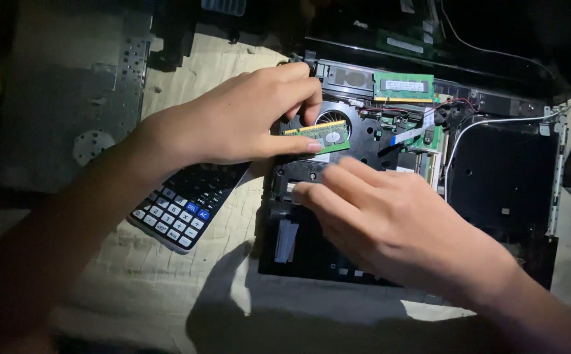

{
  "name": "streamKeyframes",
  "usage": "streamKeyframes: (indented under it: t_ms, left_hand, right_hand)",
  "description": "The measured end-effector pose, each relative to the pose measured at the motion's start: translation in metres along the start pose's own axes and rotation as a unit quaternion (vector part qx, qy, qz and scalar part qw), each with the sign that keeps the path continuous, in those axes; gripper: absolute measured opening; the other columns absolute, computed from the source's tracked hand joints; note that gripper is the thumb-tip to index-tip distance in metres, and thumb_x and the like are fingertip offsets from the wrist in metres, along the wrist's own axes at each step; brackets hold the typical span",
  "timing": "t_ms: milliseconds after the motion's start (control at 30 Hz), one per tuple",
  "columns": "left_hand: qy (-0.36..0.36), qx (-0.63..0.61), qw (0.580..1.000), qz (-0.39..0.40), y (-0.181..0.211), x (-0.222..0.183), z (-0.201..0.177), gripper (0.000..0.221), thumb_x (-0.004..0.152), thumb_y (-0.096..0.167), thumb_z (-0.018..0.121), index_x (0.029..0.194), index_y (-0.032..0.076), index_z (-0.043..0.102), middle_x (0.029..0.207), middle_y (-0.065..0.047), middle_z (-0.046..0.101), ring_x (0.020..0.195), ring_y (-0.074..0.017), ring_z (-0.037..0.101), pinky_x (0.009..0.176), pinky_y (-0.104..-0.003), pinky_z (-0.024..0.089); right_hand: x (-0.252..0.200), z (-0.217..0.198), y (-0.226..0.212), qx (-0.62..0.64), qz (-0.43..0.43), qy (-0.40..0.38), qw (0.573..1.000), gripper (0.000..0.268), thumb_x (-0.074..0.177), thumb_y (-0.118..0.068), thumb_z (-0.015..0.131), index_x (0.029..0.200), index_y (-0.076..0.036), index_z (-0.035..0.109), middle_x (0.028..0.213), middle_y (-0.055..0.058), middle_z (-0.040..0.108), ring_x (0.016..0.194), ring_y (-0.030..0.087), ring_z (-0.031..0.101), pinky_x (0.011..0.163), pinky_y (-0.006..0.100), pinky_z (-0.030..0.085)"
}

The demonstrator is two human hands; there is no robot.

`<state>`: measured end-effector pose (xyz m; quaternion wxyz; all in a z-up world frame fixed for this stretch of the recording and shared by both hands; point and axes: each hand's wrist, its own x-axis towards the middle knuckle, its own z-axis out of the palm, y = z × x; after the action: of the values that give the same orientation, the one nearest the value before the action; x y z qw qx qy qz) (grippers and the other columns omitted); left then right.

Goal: Reinstalling RAM modules into a laptop motherboard using hands and a marker as a tool.

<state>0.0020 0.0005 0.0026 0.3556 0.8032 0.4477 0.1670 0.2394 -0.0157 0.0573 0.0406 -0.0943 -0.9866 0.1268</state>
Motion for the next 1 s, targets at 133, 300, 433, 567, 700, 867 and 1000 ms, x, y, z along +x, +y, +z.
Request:
streamKeyframes:
  t_ms: [133,300,433,567,700,867,1000]
  left_hand:
    - [-0.001,0.002,1.0,-0.004,0.0,0.0,-0.001,0.025,0.096,0.033,0.076,0.099,0.017,0.058,0.101,-0.002,0.056,0.083,-0.0161,0.056,0.069,-0.033,0.047]
    - [-0.006,0.0,1.0,-0.011,0.001,0.0,-0.001,0.025,0.096,0.034,0.076,0.099,0.016,0.058,0.1,-0.002,0.056,0.082,-0.0163,0.055,0.069,-0.034,0.047]
    - [-0.004,0.001,1.0,-0.008,0.0,0.001,-0.001,0.025,0.096,0.035,0.076,0.099,0.017,0.059,0.101,-0.002,0.056,0.083,-0.0156,0.055,0.07,-0.032,0.047]
    - [-0.002,-0.001,1.0,0.002,-0.001,0.0,0.0,0.026,0.096,0.033,0.077,0.098,0.016,0.058,0.099,-0.002,0.055,0.082,-0.0157,0.055,0.07,-0.032,0.047]
    - [-0.006,-0.009,1.0,-0.011,0.001,0.001,-0.002,0.026,0.095,0.032,0.078,0.097,0.017,0.057,0.099,-0.001,0.055,0.082,-0.0151,0.055,0.071,-0.032,0.047]
    - [-0.005,-0.004,1.0,-0.003,0.0,0.0,-0.001,0.026,0.095,0.033,0.077,0.098,0.017,0.057,0.099,-0.002,0.055,0.082,-0.0158,0.055,0.069,-0.033,0.046]
    - [-0.006,0.003,1.0,-0.004,0.002,0.001,-0.002,0.025,0.095,0.032,0.079,0.098,0.016,0.059,0.099,-0.001,0.055,0.082,-0.0155,0.054,0.069,-0.032,0.046]
  right_hand:
    - [0.003,0.001,-0.004,-0.013,0.023,0.044,0.999,0.018,0.106,-0.02,0.059,0.114,-0.003,0.057,0.09,0.007,0.054,0.074,0.022,0.054,0.05,0.035,0.042]
    - [-0.001,-0.001,-0.002,-0.001,0.01,-0.01,1.0,0.023,0.101,-0.01,0.055,0.123,-0.005,0.057,0.092,0.008,0.052,0.078,0.023,0.054,0.043,0.036,0.043]
    - [0.0,0.003,-0.002,-0.042,0.035,0.036,0.998,0.024,0.109,-0.029,0.056,0.113,-0.005,0.059,0.079,0.003,0.051,0.066,0.017,0.053,0.042,0.035,0.04]
    - [-0.003,0.004,-0.001,-0.012,0.035,0.016,0.999,0.013,0.105,-0.019,0.059,0.111,-0.007,0.058,0.083,0.005,0.053,0.068,0.02,0.053,0.039,0.035,0.038]
    - [-0.006,0.007,0.001,0.028,0.041,0.051,0.997,0.009,0.106,-0.014,0.059,0.106,-0.005,0.059,0.075,0.004,0.053,0.059,0.019,0.052,0.043,0.036,0.038]
    - [-0.01,-0.008,0.004,0.054,0.036,0.004,0.998,0.016,0.103,-0.011,0.057,0.117,-0.003,0.057,0.089,0.008,0.053,0.067,0.021,0.055,0.039,0.036,0.04]
    - [-0.029,-0.024,0.015,0.09,0.088,-0.011,0.992,0.009,0.101,-0.019,0.063,0.106,-0.011,0.061,0.086,0.001,0.066,0.063,0.02,0.061,0.049,0.035,0.047]
